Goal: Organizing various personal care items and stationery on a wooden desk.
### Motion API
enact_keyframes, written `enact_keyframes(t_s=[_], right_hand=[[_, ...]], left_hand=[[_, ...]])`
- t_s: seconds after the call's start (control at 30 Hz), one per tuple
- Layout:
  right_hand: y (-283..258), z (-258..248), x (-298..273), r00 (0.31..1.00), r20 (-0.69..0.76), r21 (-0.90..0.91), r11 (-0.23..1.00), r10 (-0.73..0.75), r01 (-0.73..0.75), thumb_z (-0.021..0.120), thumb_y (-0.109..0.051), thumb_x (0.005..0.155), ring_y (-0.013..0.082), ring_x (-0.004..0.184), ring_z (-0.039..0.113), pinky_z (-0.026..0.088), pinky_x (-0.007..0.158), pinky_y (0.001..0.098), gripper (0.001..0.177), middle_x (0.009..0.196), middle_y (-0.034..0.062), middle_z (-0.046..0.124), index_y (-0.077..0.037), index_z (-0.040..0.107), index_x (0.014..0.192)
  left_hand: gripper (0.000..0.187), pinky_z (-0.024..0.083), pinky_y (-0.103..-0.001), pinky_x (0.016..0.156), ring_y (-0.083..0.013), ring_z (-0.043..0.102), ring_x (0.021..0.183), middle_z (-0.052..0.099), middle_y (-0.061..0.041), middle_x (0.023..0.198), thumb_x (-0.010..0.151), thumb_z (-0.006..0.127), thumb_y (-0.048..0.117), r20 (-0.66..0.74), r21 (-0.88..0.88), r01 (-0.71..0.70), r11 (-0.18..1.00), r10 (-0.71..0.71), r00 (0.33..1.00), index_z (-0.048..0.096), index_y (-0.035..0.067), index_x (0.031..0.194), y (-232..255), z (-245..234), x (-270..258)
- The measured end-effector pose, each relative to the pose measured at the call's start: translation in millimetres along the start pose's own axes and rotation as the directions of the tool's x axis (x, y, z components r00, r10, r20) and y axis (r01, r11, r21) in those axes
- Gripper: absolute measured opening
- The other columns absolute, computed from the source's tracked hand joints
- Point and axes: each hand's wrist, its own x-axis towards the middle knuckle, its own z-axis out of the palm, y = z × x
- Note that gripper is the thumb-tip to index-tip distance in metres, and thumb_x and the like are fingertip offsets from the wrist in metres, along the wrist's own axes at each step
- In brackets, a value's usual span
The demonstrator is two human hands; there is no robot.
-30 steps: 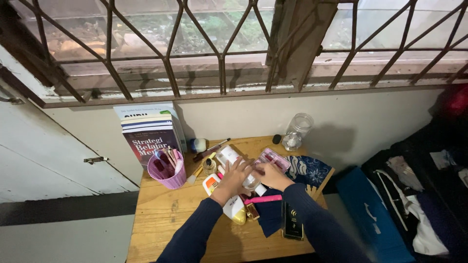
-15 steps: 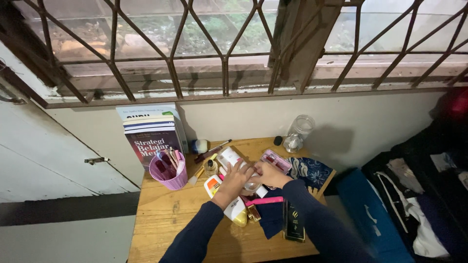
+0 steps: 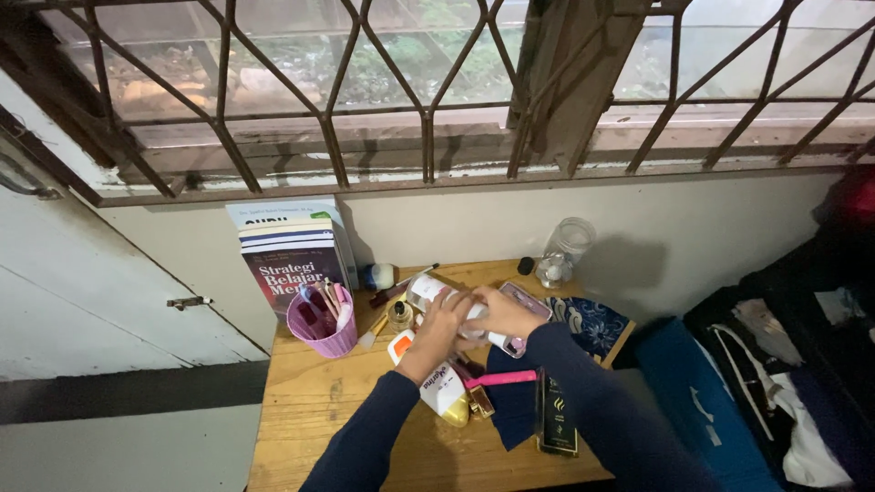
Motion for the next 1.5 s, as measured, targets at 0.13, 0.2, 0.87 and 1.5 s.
enact_keyframes(t_s=[0.13,0.2,0.87,1.5], right_hand=[[-46.3,-21.3,-1.1,0.998,-0.046,-0.125,0.992,-0.032,0.026,0.084,-0.042,0.072,0.0296,0.114,0.072,0.054,0.103,0.038,0.075,0.127,0.0182,0.072,-0.002,0.064,0.132],[-47.2,-23.5,12.3,0.962,-0.147,-0.193,0.96,-0.23,0.2,0.088,-0.036,0.067,0.0349,0.115,0.07,0.053,0.101,0.041,0.075,0.125,0.0233,0.071,0.002,0.065,0.128],[-88.8,-38.7,38.2,0.914,-0.263,-0.116,0.951,-0.307,0.287,0.092,-0.028,0.07,0.0242,0.107,0.069,0.054,0.093,0.0382,0.07,0.118,0.0165,0.072,-0.003,0.065,0.129],[-71.4,-14.2,49.4,0.886,-0.331,0.212,0.89,-0.324,0.405,0.08,-0.024,0.086,0.0135,0.1,0.069,0.056,0.087,0.0319,0.053,0.112,0.0068,0.075,-0.006,0.063,0.133]], left_hand=[[0.093,0.035,-0.067,0.112,-0.0498,0.039,0.138,0.052,-0.025,0.146,0.071,0.088,0.048,-0.225,-0.072,-0.084,0.994,0.066,0.972,0.05,0.003,0.143,-14.1,5.3,1.2],[0.091,0.036,-0.066,0.108,-0.0498,0.043,0.134,0.055,-0.026,0.138,0.07,0.089,0.049,-0.237,-0.12,0.0,0.993,-0.029,0.971,0.053,0.0,0.138,-20.3,6.0,6.8],[0.078,0.056,-0.046,0.095,-0.0343,0.066,0.116,0.063,-0.024,0.132,0.082,0.084,0.039,-0.341,-0.541,0.101,0.835,-0.327,0.881,0.05,0.0,0.14,-34.0,-33.6,12.6],[0.084,0.051,-0.047,0.104,-0.0451,0.058,0.127,0.059,-0.025,0.138,0.072,0.09,0.015,-0.411,-0.408,-0.073,0.91,-0.112,0.905,0.047,0.001,0.144,-35.2,-66.9,19.3]])
